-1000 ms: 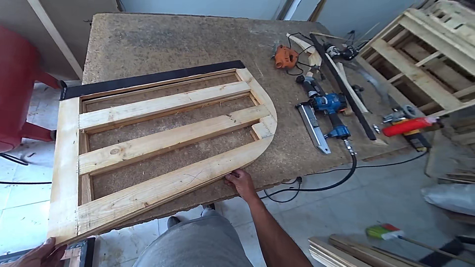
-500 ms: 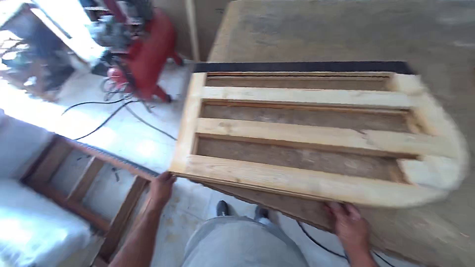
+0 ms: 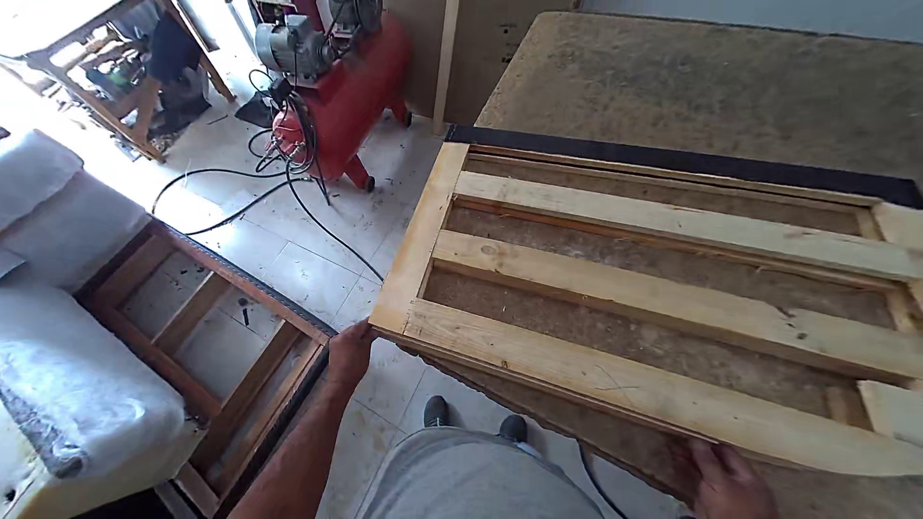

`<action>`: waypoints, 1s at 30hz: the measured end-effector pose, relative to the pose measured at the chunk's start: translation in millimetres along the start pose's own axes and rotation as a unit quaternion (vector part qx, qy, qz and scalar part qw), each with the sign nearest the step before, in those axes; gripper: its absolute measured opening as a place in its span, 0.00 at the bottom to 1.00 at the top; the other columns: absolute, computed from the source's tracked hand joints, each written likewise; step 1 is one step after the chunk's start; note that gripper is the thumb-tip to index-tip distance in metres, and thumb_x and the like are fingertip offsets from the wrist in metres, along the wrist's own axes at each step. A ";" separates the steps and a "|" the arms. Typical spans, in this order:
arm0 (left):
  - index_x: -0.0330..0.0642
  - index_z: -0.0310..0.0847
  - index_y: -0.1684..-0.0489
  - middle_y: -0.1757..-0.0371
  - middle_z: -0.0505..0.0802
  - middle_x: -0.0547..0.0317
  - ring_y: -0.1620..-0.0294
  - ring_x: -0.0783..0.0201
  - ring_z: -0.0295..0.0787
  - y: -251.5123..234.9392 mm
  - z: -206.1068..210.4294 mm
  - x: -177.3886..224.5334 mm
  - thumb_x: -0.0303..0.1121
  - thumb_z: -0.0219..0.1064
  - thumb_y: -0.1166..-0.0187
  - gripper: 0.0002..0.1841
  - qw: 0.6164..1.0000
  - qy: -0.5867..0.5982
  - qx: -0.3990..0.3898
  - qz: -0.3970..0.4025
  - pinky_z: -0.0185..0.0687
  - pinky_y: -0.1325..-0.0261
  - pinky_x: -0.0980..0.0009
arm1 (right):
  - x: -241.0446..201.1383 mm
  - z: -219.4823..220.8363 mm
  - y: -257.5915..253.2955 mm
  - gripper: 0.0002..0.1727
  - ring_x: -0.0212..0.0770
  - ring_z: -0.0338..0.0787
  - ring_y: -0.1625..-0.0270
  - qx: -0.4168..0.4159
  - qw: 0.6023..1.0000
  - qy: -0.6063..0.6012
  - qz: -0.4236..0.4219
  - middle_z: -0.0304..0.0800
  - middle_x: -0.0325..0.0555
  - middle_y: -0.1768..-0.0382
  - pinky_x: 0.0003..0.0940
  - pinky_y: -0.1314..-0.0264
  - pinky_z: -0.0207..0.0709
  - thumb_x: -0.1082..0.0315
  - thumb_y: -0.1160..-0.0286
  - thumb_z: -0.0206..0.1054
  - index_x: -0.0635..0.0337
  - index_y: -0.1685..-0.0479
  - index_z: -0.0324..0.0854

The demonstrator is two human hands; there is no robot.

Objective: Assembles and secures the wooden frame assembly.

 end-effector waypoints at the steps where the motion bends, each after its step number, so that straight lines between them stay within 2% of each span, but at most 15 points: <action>1: 0.48 0.93 0.40 0.48 0.98 0.52 0.44 0.52 0.95 0.1 1.7 -1.0 0.35 0.69 0.16 0.12 1.000 -0.003 0.017 0.015 0.84 0.33 0.45 | -1.4 -1.0 -0.1 0.14 0.29 0.93 0.65 0.000 1.000 -0.001 0.003 0.90 0.40 0.62 0.28 0.60 0.90 0.69 0.14 0.61 0.68 0.38 0.78; 3: 0.47 0.95 0.46 0.53 0.99 0.52 0.49 0.53 0.97 -0.4 6.3 -4.0 0.33 0.71 0.18 0.10 0.997 -0.005 0.057 0.054 0.87 0.38 0.46 | -1.2 -3.9 -2.1 0.12 0.29 0.93 0.65 -0.004 1.000 -0.004 0.005 0.91 0.39 0.63 0.28 0.59 0.90 0.70 0.15 0.62 0.67 0.40 0.78; 5: 0.47 0.96 0.47 0.53 0.99 0.53 0.49 0.53 0.97 -0.2 8.6 -6.8 0.32 0.72 0.19 0.10 0.995 -0.008 0.069 0.071 0.88 0.39 0.47 | 3.3 -6.3 -4.9 0.13 0.32 0.94 0.65 -0.007 1.000 -0.021 0.000 0.93 0.41 0.63 0.30 0.59 0.91 0.70 0.15 0.63 0.67 0.40 0.80; 7: 0.48 0.95 0.45 0.50 0.99 0.53 0.46 0.53 0.96 0.0 5.8 -6.7 0.34 0.71 0.18 0.10 0.997 -0.014 0.050 0.064 0.87 0.36 0.46 | 5.6 -6.0 -6.9 0.12 0.35 0.95 0.64 -0.013 0.999 -0.039 -0.005 0.93 0.43 0.63 0.32 0.58 0.92 0.69 0.15 0.63 0.67 0.41 0.80; 9: 0.45 0.94 0.44 0.48 0.98 0.49 0.43 0.49 0.95 2.1 -2.6 -0.5 0.33 0.69 0.16 0.11 0.999 0.000 0.019 0.042 0.84 0.33 0.42 | 0.7 -3.5 -6.0 0.13 0.37 0.95 0.63 -0.022 0.998 -0.056 0.002 0.93 0.44 0.62 0.34 0.57 0.92 0.66 0.12 0.59 0.67 0.41 0.79; 12: 0.40 0.94 0.49 0.51 0.97 0.45 0.46 0.47 0.95 4.7 -9.9 3.5 0.32 0.69 0.16 0.10 0.999 0.026 0.006 0.038 0.83 0.35 0.38 | -7.4 1.1 -1.8 0.12 0.37 0.93 0.64 -0.006 0.997 -0.079 0.022 0.91 0.45 0.63 0.35 0.57 0.91 0.69 0.11 0.57 0.67 0.41 0.79; 14: 0.37 0.92 0.45 0.48 0.96 0.41 0.44 0.44 0.93 3.8 -11.4 5.6 0.35 0.68 0.15 0.12 0.999 0.032 -0.019 0.015 0.80 0.33 0.36 | -0.6 -2.7 -4.0 0.10 0.39 0.92 0.64 0.010 0.995 -0.095 0.024 0.91 0.47 0.63 0.38 0.57 0.90 0.70 0.12 0.59 0.66 0.44 0.81; 15: 0.36 0.91 0.44 0.49 0.95 0.39 0.46 0.42 0.93 2.5 -10.1 3.6 0.35 0.68 0.15 0.13 0.999 0.033 -0.020 0.009 0.80 0.36 0.35 | 3.0 -4.4 -5.4 0.10 0.40 0.92 0.64 0.016 0.994 -0.103 0.028 0.91 0.48 0.63 0.39 0.56 0.90 0.71 0.12 0.60 0.66 0.45 0.82; 18: 0.36 0.90 0.43 0.52 0.95 0.39 0.53 0.44 0.93 -3.5 -2.6 -12.1 0.37 0.68 0.15 0.14 0.998 0.056 -0.018 -0.011 0.83 0.41 0.38 | 8.0 -3.8 -8.7 0.09 0.40 0.92 0.64 0.027 0.991 -0.128 0.034 0.92 0.49 0.62 0.39 0.56 0.90 0.72 0.14 0.62 0.66 0.44 0.83; 22: 0.37 0.89 0.44 0.52 0.95 0.41 0.53 0.46 0.93 -9.6 4.3 -30.3 0.40 0.67 0.15 0.16 0.998 0.059 -0.017 -0.023 0.84 0.41 0.38 | 12.9 -5.3 -10.1 0.11 0.41 0.92 0.62 0.002 0.988 -0.149 0.026 0.91 0.50 0.62 0.40 0.53 0.89 0.72 0.12 0.59 0.66 0.43 0.84; 25: 0.34 0.89 0.44 0.51 0.94 0.41 0.53 0.49 0.92 -7.8 5.0 -23.6 0.39 0.65 0.15 0.16 0.997 0.068 -0.014 -0.039 0.85 0.40 0.44 | 15.0 -9.5 -11.4 0.12 0.42 0.92 0.59 -0.018 0.990 -0.138 0.027 0.92 0.50 0.59 0.41 0.50 0.89 0.71 0.11 0.58 0.66 0.39 0.83; 30: 0.33 0.88 0.45 0.51 0.94 0.44 0.54 0.56 0.92 -6.7 4.0 -12.0 0.36 0.66 0.16 0.15 0.994 0.089 -0.011 -0.064 0.87 0.41 0.52 | 15.8 -4.9 -11.3 0.12 0.42 0.93 0.62 0.004 0.993 -0.119 0.023 0.92 0.50 0.61 0.40 0.53 0.90 0.71 0.11 0.60 0.66 0.40 0.84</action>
Point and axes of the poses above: each hand's wrist, its own y-axis away from the middle knuckle, its own z-axis out of the palm, x = y × z, the point moved 1 cm from there along -y, towards the middle knuckle
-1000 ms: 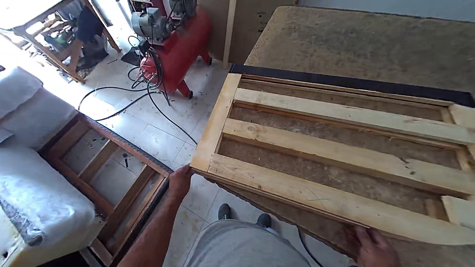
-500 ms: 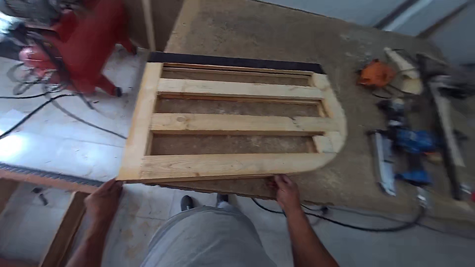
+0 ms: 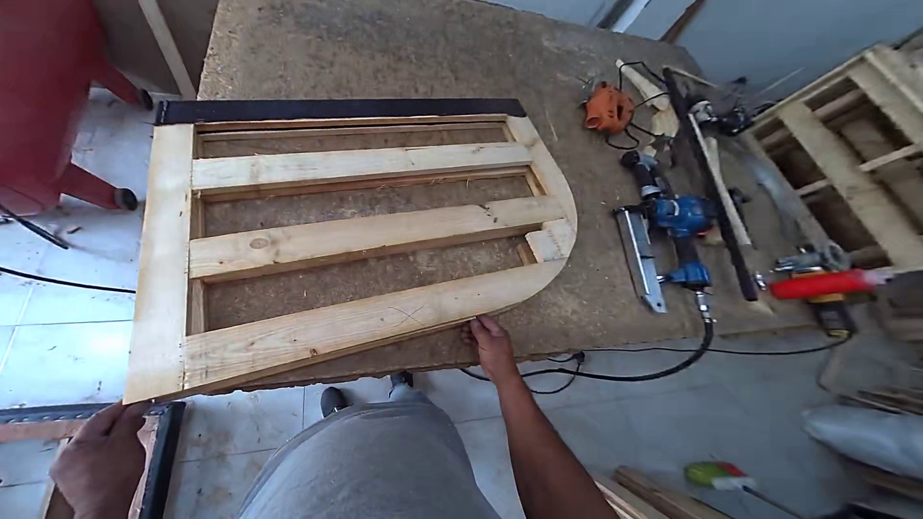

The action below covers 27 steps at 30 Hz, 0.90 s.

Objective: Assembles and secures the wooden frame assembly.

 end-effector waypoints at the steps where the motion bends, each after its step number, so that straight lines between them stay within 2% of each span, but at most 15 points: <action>1: 0.32 0.88 0.45 0.51 0.94 0.43 0.53 0.55 0.92 0.3 0.1 1.3 0.36 0.66 0.16 0.15 1.000 0.001 0.001 0.002 0.87 0.41 0.51 | -1.8 1.5 1.0 0.12 0.42 0.93 0.62 0.002 1.000 0.006 0.001 0.91 0.50 0.62 0.40 0.54 0.90 0.70 0.11 0.59 0.66 0.40 0.84; 7: 0.33 0.88 0.47 0.54 0.94 0.48 0.58 0.63 0.91 -0.8 4.0 -1.7 0.35 0.67 0.16 0.13 1.000 0.024 0.016 0.005 0.88 0.46 0.59 | -4.8 5.3 4.3 0.15 0.41 0.94 0.62 0.014 0.998 0.066 0.003 0.93 0.50 0.62 0.38 0.54 0.90 0.65 0.08 0.57 0.63 0.37 0.84; 12: 0.33 0.88 0.48 0.56 0.93 0.51 0.60 0.67 0.89 -0.2 3.1 2.9 0.35 0.66 0.16 0.13 1.000 0.019 0.013 0.002 0.87 0.48 0.64 | -9.0 1.8 4.5 0.16 0.42 0.95 0.61 -0.017 0.996 0.092 0.011 0.93 0.50 0.61 0.39 0.52 0.91 0.63 0.07 0.55 0.64 0.39 0.84; 13: 0.34 0.88 0.45 0.53 0.94 0.49 0.56 0.65 0.89 2.8 1.7 8.4 0.35 0.66 0.16 0.14 1.000 -0.005 0.018 0.010 0.86 0.45 0.62 | -9.3 1.7 4.9 0.16 0.42 0.94 0.61 -0.021 0.996 0.090 0.009 0.93 0.50 0.61 0.39 0.52 0.90 0.63 0.07 0.55 0.64 0.40 0.84; 14: 0.35 0.86 0.37 0.45 0.93 0.45 0.47 0.59 0.90 7.2 -0.5 14.9 0.36 0.66 0.16 0.16 0.999 -0.032 0.021 0.029 0.83 0.37 0.58 | -9.0 2.1 5.2 0.16 0.42 0.94 0.61 -0.021 0.996 0.089 0.006 0.92 0.50 0.62 0.40 0.53 0.90 0.63 0.07 0.56 0.63 0.40 0.84; 15: 0.35 0.82 0.28 0.32 0.89 0.41 0.32 0.51 0.88 12.4 -2.7 22.6 0.35 0.66 0.16 0.21 0.996 -0.057 0.020 0.064 0.80 0.27 0.53 | -8.1 2.5 5.0 0.16 0.42 0.94 0.62 -0.018 0.996 0.091 0.001 0.92 0.50 0.63 0.40 0.54 0.91 0.63 0.07 0.56 0.64 0.41 0.85; 16: 0.33 0.76 0.23 0.22 0.81 0.36 0.23 0.42 0.80 17.4 -3.4 31.3 0.35 0.68 0.17 0.25 0.991 -0.072 0.017 0.112 0.74 0.21 0.47 | -7.6 2.9 4.8 0.15 0.42 0.94 0.62 -0.016 0.995 0.093 -0.005 0.92 0.50 0.64 0.40 0.54 0.91 0.63 0.07 0.56 0.64 0.43 0.85; 18: 0.28 0.72 0.21 0.15 0.70 0.27 0.13 0.29 0.63 27.6 1.9 59.7 0.37 0.72 0.23 0.32 0.972 -0.090 -0.003 0.216 0.60 0.14 0.36 | -7.5 3.0 4.3 0.15 0.42 0.94 0.62 -0.015 0.995 0.101 -0.006 0.92 0.51 0.64 0.40 0.54 0.91 0.63 0.07 0.56 0.64 0.43 0.85; 19: 0.28 0.72 0.22 0.15 0.69 0.25 0.13 0.26 0.60 32.0 10.4 79.1 0.39 0.72 0.24 0.33 0.960 -0.096 -0.032 0.259 0.57 0.14 0.33 | -7.5 2.2 4.0 0.16 0.43 0.95 0.61 -0.015 0.995 0.103 -0.003 0.93 0.51 0.63 0.40 0.53 0.91 0.63 0.07 0.56 0.64 0.42 0.85; 21: 0.30 0.75 0.24 0.16 0.72 0.28 0.13 0.27 0.61 43.4 41.9 125.4 0.44 0.73 0.24 0.34 0.930 -0.116 -0.116 0.329 0.57 0.14 0.31 | -7.0 -0.1 3.6 0.17 0.43 0.95 0.60 -0.020 0.994 0.107 0.008 0.93 0.52 0.61 0.41 0.52 0.91 0.62 0.06 0.55 0.64 0.39 0.84; 24: 0.40 0.80 0.24 0.17 0.77 0.43 0.11 0.41 0.64 61.6 123.8 193.4 0.52 0.74 0.25 0.33 0.861 -0.167 -0.221 0.427 0.59 0.11 0.39 | -11.0 0.1 2.8 0.18 0.43 0.96 0.59 -0.029 0.992 0.124 0.020 0.94 0.51 0.60 0.41 0.51 0.91 0.61 0.06 0.53 0.65 0.37 0.83; 27: 0.49 0.72 0.16 0.13 0.72 0.46 0.09 0.44 0.59 84.7 208.1 245.9 0.58 0.75 0.29 0.41 0.794 -0.253 -0.316 0.453 0.52 0.09 0.40 | -10.9 0.4 1.8 0.17 0.42 0.96 0.60 -0.029 0.991 0.131 0.008 0.95 0.50 0.61 0.40 0.51 0.92 0.63 0.06 0.53 0.66 0.42 0.84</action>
Point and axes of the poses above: each hand's wrist, its own y-axis away from the middle knuckle, its own z-axis out of the palm, x = y × z, the point moved 1 cm from there along -y, towards the middle knuckle
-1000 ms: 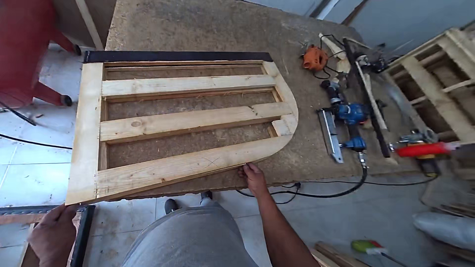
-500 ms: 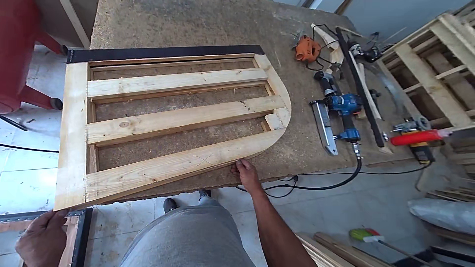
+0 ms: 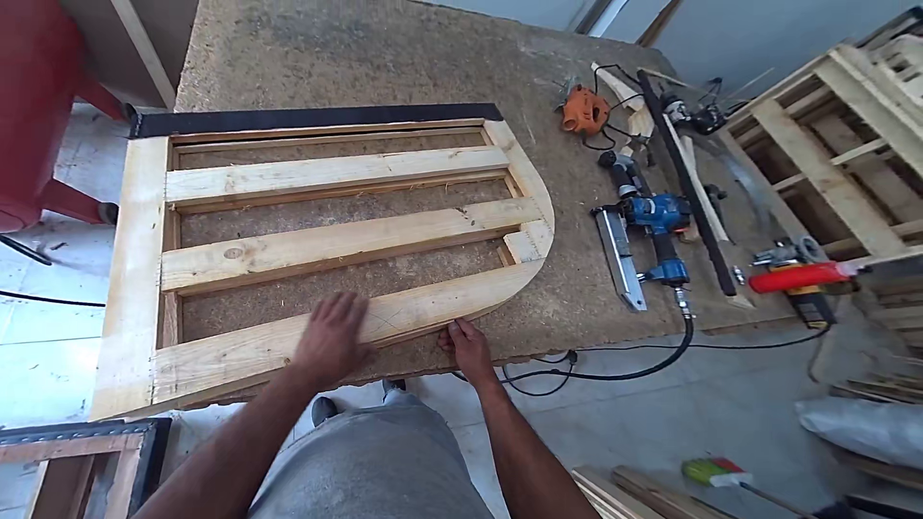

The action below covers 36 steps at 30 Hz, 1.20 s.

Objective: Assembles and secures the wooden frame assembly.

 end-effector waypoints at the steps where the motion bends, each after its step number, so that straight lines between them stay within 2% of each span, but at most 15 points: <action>1: 0.51 0.69 0.13 0.12 0.71 0.46 0.10 0.43 0.61 -18.9 9.0 14.6 0.59 0.76 0.31 0.43 0.999 -0.026 -0.033 0.003 0.54 0.11 0.38 | 0.4 0.7 -0.3 0.17 0.42 0.96 0.61 0.003 1.000 -0.001 -0.006 0.94 0.50 0.62 0.40 0.51 0.92 0.64 0.06 0.53 0.66 0.44 0.85; 3: 0.55 0.63 0.10 0.15 0.73 0.44 0.16 0.40 0.68 -40.3 21.6 35.4 0.61 0.74 0.31 0.46 0.995 -0.077 -0.064 0.001 0.60 0.17 0.36 | -0.3 1.8 0.2 0.16 0.41 0.96 0.61 0.008 1.000 0.005 -0.010 0.94 0.49 0.63 0.40 0.51 0.92 0.65 0.06 0.53 0.66 0.46 0.85; 5: 0.57 0.61 0.09 0.22 0.78 0.42 0.24 0.39 0.74 -47.2 27.2 42.2 0.63 0.70 0.28 0.45 0.994 -0.094 -0.057 -0.003 0.65 0.22 0.38 | 0.3 2.2 -0.7 0.17 0.40 0.96 0.62 0.016 1.000 0.010 -0.019 0.95 0.48 0.64 0.40 0.52 0.92 0.65 0.07 0.54 0.66 0.47 0.86; 8: 0.60 0.64 0.10 0.22 0.79 0.44 0.23 0.41 0.74 -43.8 29.6 38.3 0.65 0.64 0.23 0.40 0.993 -0.108 -0.041 0.007 0.65 0.20 0.40 | 1.8 4.0 -1.5 0.16 0.39 0.95 0.64 0.022 0.999 0.008 -0.035 0.94 0.47 0.67 0.38 0.53 0.92 0.66 0.07 0.55 0.66 0.52 0.87; 14: 0.60 0.69 0.13 0.24 0.81 0.44 0.25 0.41 0.77 -42.6 36.1 34.6 0.67 0.61 0.23 0.39 0.990 -0.136 -0.002 0.027 0.70 0.23 0.41 | 1.6 5.1 -2.6 0.16 0.38 0.95 0.66 0.028 0.999 0.010 -0.036 0.94 0.46 0.70 0.36 0.55 0.92 0.66 0.08 0.57 0.65 0.57 0.88; 21: 0.60 0.69 0.13 0.24 0.80 0.45 0.25 0.42 0.77 -40.3 32.9 34.6 0.68 0.60 0.23 0.39 0.991 -0.135 -0.018 0.009 0.67 0.22 0.41 | 1.1 6.5 -3.2 0.16 0.36 0.95 0.66 0.017 0.999 0.000 -0.040 0.94 0.45 0.70 0.34 0.55 0.92 0.67 0.09 0.57 0.64 0.59 0.88; 26: 0.62 0.66 0.11 0.17 0.75 0.43 0.18 0.40 0.70 -40.2 36.0 38.6 0.67 0.59 0.21 0.38 0.996 -0.081 -0.032 -0.017 0.59 0.15 0.37 | 0.9 0.4 -5.1 0.17 0.40 0.97 0.60 -0.019 0.999 0.012 -0.023 0.95 0.49 0.63 0.39 0.52 0.93 0.65 0.07 0.54 0.68 0.49 0.86; 30: 0.63 0.59 0.07 0.09 0.66 0.44 0.10 0.39 0.59 -35.2 33.1 37.8 0.60 0.58 0.17 0.36 0.996 -0.063 -0.063 -0.018 0.46 0.10 0.35 | 3.6 -2.2 -4.2 0.21 0.41 0.96 0.61 -0.044 0.998 0.016 -0.032 0.95 0.50 0.63 0.41 0.54 0.93 0.60 0.06 0.52 0.69 0.45 0.84; 31: 0.62 0.61 0.08 0.07 0.63 0.46 0.07 0.41 0.55 -31.4 29.7 37.2 0.56 0.59 0.15 0.34 0.997 -0.043 -0.059 -0.012 0.43 0.09 0.34 | 2.4 -3.8 -4.2 0.21 0.40 0.96 0.62 -0.048 0.998 0.011 -0.031 0.94 0.49 0.63 0.40 0.55 0.93 0.60 0.06 0.51 0.70 0.45 0.83; 32: 0.59 0.67 0.12 0.07 0.64 0.49 0.06 0.44 0.53 -24.5 24.0 36.0 0.51 0.59 0.13 0.30 0.999 -0.013 -0.044 -0.005 0.43 0.08 0.34 | 0.4 -4.9 -3.9 0.20 0.39 0.96 0.63 -0.049 0.998 0.001 -0.026 0.94 0.48 0.65 0.39 0.56 0.93 0.61 0.06 0.51 0.71 0.45 0.82; 34: 0.57 0.78 0.20 0.09 0.70 0.58 0.06 0.52 0.56 0.6 9.3 27.2 0.42 0.57 0.11 0.21 0.999 0.046 0.021 -0.013 0.46 0.07 0.41 | -3.1 -6.6 -2.5 0.19 0.36 0.95 0.67 -0.055 0.998 -0.022 -0.017 0.93 0.44 0.68 0.35 0.60 0.93 0.63 0.06 0.49 0.71 0.48 0.80; 36: 0.55 0.85 0.27 0.15 0.78 0.62 0.09 0.59 0.63 38.7 0.9 -2.0 0.37 0.56 0.10 0.19 0.984 0.072 0.148 -0.075 0.52 0.06 0.51 | -2.0 -6.8 -3.5 0.17 0.33 0.94 0.69 -0.057 0.998 -0.039 -0.012 0.92 0.41 0.71 0.31 0.62 0.92 0.65 0.06 0.48 0.70 0.49 0.79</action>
Point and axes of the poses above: each hand's wrist, its own y-axis away from the middle knuckle, its own z-axis out of the palm, x = y × z, the point moved 1 cm from there along -y, towards the middle knuckle
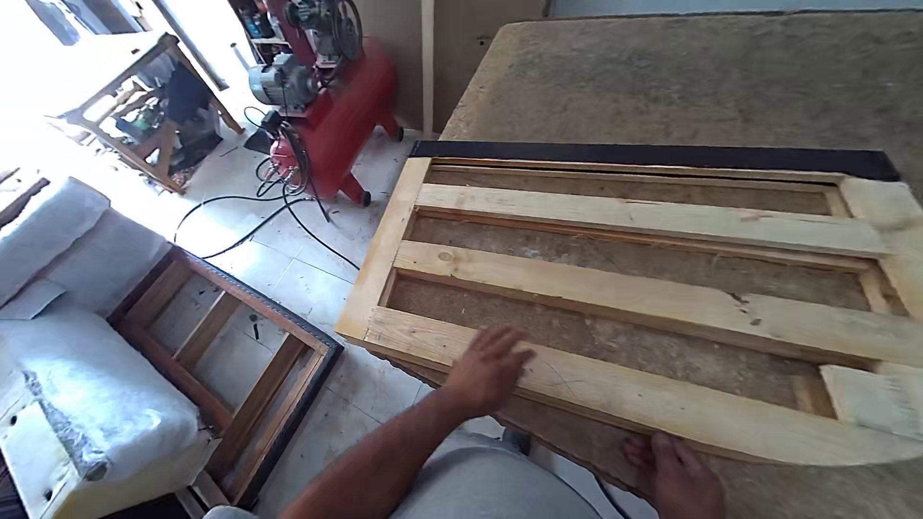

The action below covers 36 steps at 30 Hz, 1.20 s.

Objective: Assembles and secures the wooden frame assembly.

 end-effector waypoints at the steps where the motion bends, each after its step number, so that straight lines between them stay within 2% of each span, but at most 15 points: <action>1: 0.52 0.87 0.29 0.18 0.81 0.60 0.11 0.59 0.67 17.7 -13.7 -22.7 0.35 0.57 0.11 0.18 0.996 0.000 0.078 -0.049 0.57 0.07 0.55 | -0.1 0.3 -0.5 0.17 0.32 0.94 0.70 0.001 1.000 0.000 0.003 0.91 0.40 0.71 0.31 0.62 0.92 0.65 0.06 0.48 0.69 0.49 0.79; 3: 0.42 0.86 0.31 0.20 0.82 0.52 0.14 0.53 0.70 58.3 -51.2 -67.4 0.33 0.59 0.12 0.17 0.962 -0.001 0.196 -0.192 0.62 0.10 0.54 | -1.0 -0.3 0.4 0.18 0.33 0.94 0.69 0.002 1.000 0.005 0.007 0.91 0.40 0.71 0.31 0.61 0.92 0.64 0.06 0.47 0.70 0.48 0.79; 5: 0.37 0.80 0.26 0.20 0.82 0.45 0.16 0.47 0.72 100.6 -83.0 -111.4 0.34 0.59 0.12 0.20 0.902 -0.004 0.260 -0.344 0.64 0.12 0.47 | -0.2 -1.7 1.0 0.19 0.33 0.94 0.69 0.003 1.000 0.007 -0.001 0.92 0.39 0.71 0.31 0.60 0.92 0.63 0.06 0.47 0.69 0.48 0.79; 7: 0.39 0.78 0.23 0.25 0.85 0.42 0.23 0.44 0.80 134.2 -97.9 -151.9 0.38 0.57 0.09 0.21 0.837 0.052 0.275 -0.470 0.70 0.19 0.41 | 2.7 -2.2 0.0 0.19 0.33 0.95 0.69 0.008 1.000 0.002 -0.011 0.92 0.40 0.71 0.32 0.61 0.93 0.63 0.06 0.47 0.69 0.49 0.79; 9: 0.40 0.83 0.29 0.36 0.92 0.43 0.34 0.46 0.89 153.7 -94.3 -179.9 0.42 0.58 0.09 0.20 0.797 0.150 0.271 -0.518 0.79 0.28 0.40 | 3.5 -2.1 0.3 0.18 0.34 0.95 0.70 0.018 1.000 -0.011 -0.011 0.92 0.40 0.72 0.32 0.62 0.93 0.63 0.06 0.48 0.69 0.49 0.79; 11: 0.41 0.87 0.36 0.43 0.94 0.47 0.40 0.50 0.92 162.2 -78.7 -196.3 0.43 0.60 0.10 0.18 0.780 0.233 0.275 -0.511 0.85 0.33 0.44 | 1.3 0.3 1.7 0.15 0.34 0.94 0.72 0.042 0.999 -0.034 -0.004 0.91 0.39 0.73 0.31 0.65 0.92 0.65 0.07 0.51 0.68 0.50 0.80; 13: 0.39 0.89 0.40 0.46 0.95 0.48 0.42 0.52 0.93 159.3 -69.0 -196.4 0.40 0.64 0.11 0.16 0.757 0.283 0.309 -0.500 0.86 0.34 0.46 | -0.2 2.7 1.1 0.12 0.36 0.93 0.73 0.071 0.995 -0.072 0.009 0.90 0.40 0.73 0.32 0.68 0.92 0.68 0.10 0.56 0.66 0.52 0.82; 15: 0.36 0.88 0.41 0.46 0.95 0.47 0.43 0.52 0.92 156.4 -63.4 -190.6 0.38 0.65 0.13 0.15 0.731 0.321 0.355 -0.486 0.84 0.35 0.48 | -0.8 3.1 0.9 0.09 0.38 0.93 0.73 0.096 0.989 -0.107 0.016 0.91 0.42 0.73 0.33 0.69 0.91 0.70 0.12 0.60 0.66 0.54 0.83; 18: 0.35 0.87 0.39 0.45 0.94 0.49 0.43 0.56 0.91 157.1 -58.8 -189.6 0.38 0.64 0.12 0.16 0.714 0.353 0.398 -0.455 0.84 0.35 0.51 | -2.6 3.6 -0.4 0.07 0.38 0.92 0.73 0.112 0.984 -0.137 0.026 0.91 0.44 0.73 0.33 0.68 0.91 0.72 0.14 0.61 0.67 0.55 0.84; 23: 0.33 0.89 0.51 0.58 0.95 0.49 0.58 0.60 0.91 148.5 -68.0 -191.8 0.38 0.69 0.16 0.14 0.717 0.323 0.398 -0.473 0.88 0.47 0.58 | -5.4 3.2 -0.3 0.09 0.39 0.92 0.72 0.115 0.978 -0.167 0.042 0.90 0.45 0.73 0.35 0.65 0.91 0.71 0.12 0.59 0.68 0.56 0.82; 25: 0.31 0.87 0.51 0.61 0.94 0.48 0.63 0.59 0.92 142.7 -75.3 -190.8 0.38 0.71 0.17 0.15 0.716 0.306 0.382 -0.497 0.89 0.50 0.58 | -8.1 5.8 0.7 0.11 0.39 0.92 0.72 0.117 0.976 -0.175 0.049 0.90 0.45 0.73 0.35 0.64 0.91 0.69 0.10 0.58 0.67 0.57 0.82; 28: 0.29 0.85 0.49 0.60 0.94 0.45 0.64 0.58 0.92 138.4 -84.7 -185.8 0.38 0.71 0.17 0.16 0.716 0.312 0.359 -0.511 0.90 0.52 0.57 | -18.7 12.9 2.2 0.12 0.38 0.91 0.72 0.135 0.971 -0.185 0.067 0.88 0.43 0.74 0.34 0.64 0.90 0.67 0.09 0.56 0.66 0.59 0.79; 31: 0.30 0.83 0.50 0.62 0.93 0.48 0.67 0.61 0.91 139.2 -85.5 -187.2 0.36 0.70 0.17 0.14 0.725 0.321 0.350 -0.499 0.91 0.56 0.61 | -21.3 17.6 1.8 0.09 0.38 0.89 0.71 0.168 0.958 -0.214 0.089 0.86 0.43 0.74 0.35 0.64 0.89 0.68 0.11 0.59 0.65 0.58 0.78; 36: 0.35 0.86 0.43 0.59 0.93 0.51 0.65 0.63 0.90 144.9 -78.5 -193.8 0.43 0.65 0.13 0.18 0.747 0.296 0.322 -0.500 0.90 0.54 0.60 | -26.9 18.4 1.8 0.08 0.40 0.88 0.73 0.187 0.944 -0.242 0.124 0.84 0.45 0.74 0.39 0.65 0.89 0.68 0.14 0.63 0.64 0.59 0.79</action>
Point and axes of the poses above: each hand's wrist, its own y-axis away from the middle knuckle, its own z-axis out of the palm, x = y × z, the point moved 1 cm from there along -y, towards the middle knuckle
